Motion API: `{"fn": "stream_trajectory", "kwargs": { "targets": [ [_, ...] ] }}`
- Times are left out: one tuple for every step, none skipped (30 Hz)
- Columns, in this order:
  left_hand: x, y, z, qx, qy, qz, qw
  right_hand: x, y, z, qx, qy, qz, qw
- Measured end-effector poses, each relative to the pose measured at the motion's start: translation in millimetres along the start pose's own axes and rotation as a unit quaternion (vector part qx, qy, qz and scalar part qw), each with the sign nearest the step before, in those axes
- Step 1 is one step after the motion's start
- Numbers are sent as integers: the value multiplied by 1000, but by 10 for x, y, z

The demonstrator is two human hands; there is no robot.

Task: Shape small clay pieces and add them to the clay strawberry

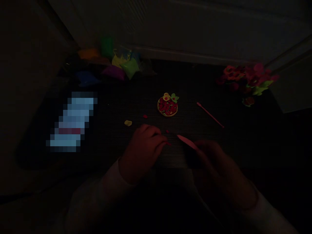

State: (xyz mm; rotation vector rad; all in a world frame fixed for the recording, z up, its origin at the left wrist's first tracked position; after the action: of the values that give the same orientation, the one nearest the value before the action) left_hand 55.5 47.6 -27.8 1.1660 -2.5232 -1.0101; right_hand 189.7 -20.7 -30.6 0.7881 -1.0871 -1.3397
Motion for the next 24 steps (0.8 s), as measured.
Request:
{"fn": "stream_trajectory", "kwargs": {
  "targets": [
    [3, 1, -2, -1, 2, -2, 1000, -17, 4, 15, 14, 15, -9, 1000],
    [8, 0, -6, -4, 2, -2, 1000, -37, 8, 42, 30, 37, -20, 999],
    [14, -1, -9, -6, 2, -2, 1000, -58, 14, 76, 49, 62, -33, 996],
    [21, 2, -9, -8, 2, -3, 1000, -77, 23, 117, 71, 90, -49, 992],
    [29, 10, -8, -9, 2, -6, 1000, -93, 32, 161, 92, 117, -66, 987],
    [39, 25, -6, -8, 1, -10, 1000, -104, 39, 207, 111, 143, -82, 980],
    [51, 44, -3, -8, 0, -15, 1000, -112, 39, 252, 125, 165, -93, 974],
    [65, 68, 1, -8, -2, -23, 1000, -115, 38, 294, 136, 183, -104, 968],
    [82, 96, 3, -9, -5, -32, 999, -114, 31, 335, 142, 199, -110, 963],
    [101, 126, 4, -11, -8, -43, 999, -112, 20, 370, 145, 210, -114, 960],
    [122, 150, 1, -15, -13, -51, 999, -110, 3, 399, 147, 216, -115, 958],
    [142, 165, -7, -20, -18, -55, 998, -106, -17, 424, 148, 221, -114, 957],
    [161, 166, -19, -27, -23, -53, 998, -104, -41, 442, 149, 224, -110, 957],
    [178, 159, -35, -36, -29, -48, 998, -103, -65, 456, 149, 226, -106, 957],
    [192, 146, -55, -45, -35, -41, 998, -101, -87, 466, 151, 227, -101, 957],
    [204, 134, -80, -54, -42, -36, 997, -99, -103, 474, 154, 230, -98, 956],
    [212, 123, -103, -62, -48, -33, 996, -98, -117, 480, 157, 232, -95, 955],
    [217, 119, -125, -70, -53, -35, 996, -98, -129, 484, 161, 234, -91, 954],
    [220, 113, -141, -76, -57, -37, 995, -99, -141, 487, 166, 236, -86, 954],
    [220, 105, -150, -82, -59, -38, 994, -100, -154, 492, 172, 240, -80, 952],
    [219, 92, -155, -88, -61, -37, 994, -100, -168, 498, 180, 243, -73, 950],
    [218, 79, -154, -93, -62, -36, 993, -100, -179, 505, 190, 246, -69, 948],
    [216, 65, -149, -97, -62, -34, 993, -99, -187, 512, 201, 247, -67, 946],
    [215, 54, -144, -101, -62, -33, 992, -95, -193, 521, 212, 249, -67, 943]
  ]
}}
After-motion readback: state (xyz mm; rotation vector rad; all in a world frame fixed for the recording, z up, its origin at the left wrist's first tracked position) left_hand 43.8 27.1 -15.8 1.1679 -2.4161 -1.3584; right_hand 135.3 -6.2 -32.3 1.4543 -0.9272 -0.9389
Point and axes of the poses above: each hand's wrist, its own x-axis away from the middle knuckle, its own y-axis out of the back of the hand, z = x × y, the point moved 9 cm from there along -x, towards the middle knuckle, and after that the axes turned 15 degrees about x, right-handed, at the moved point
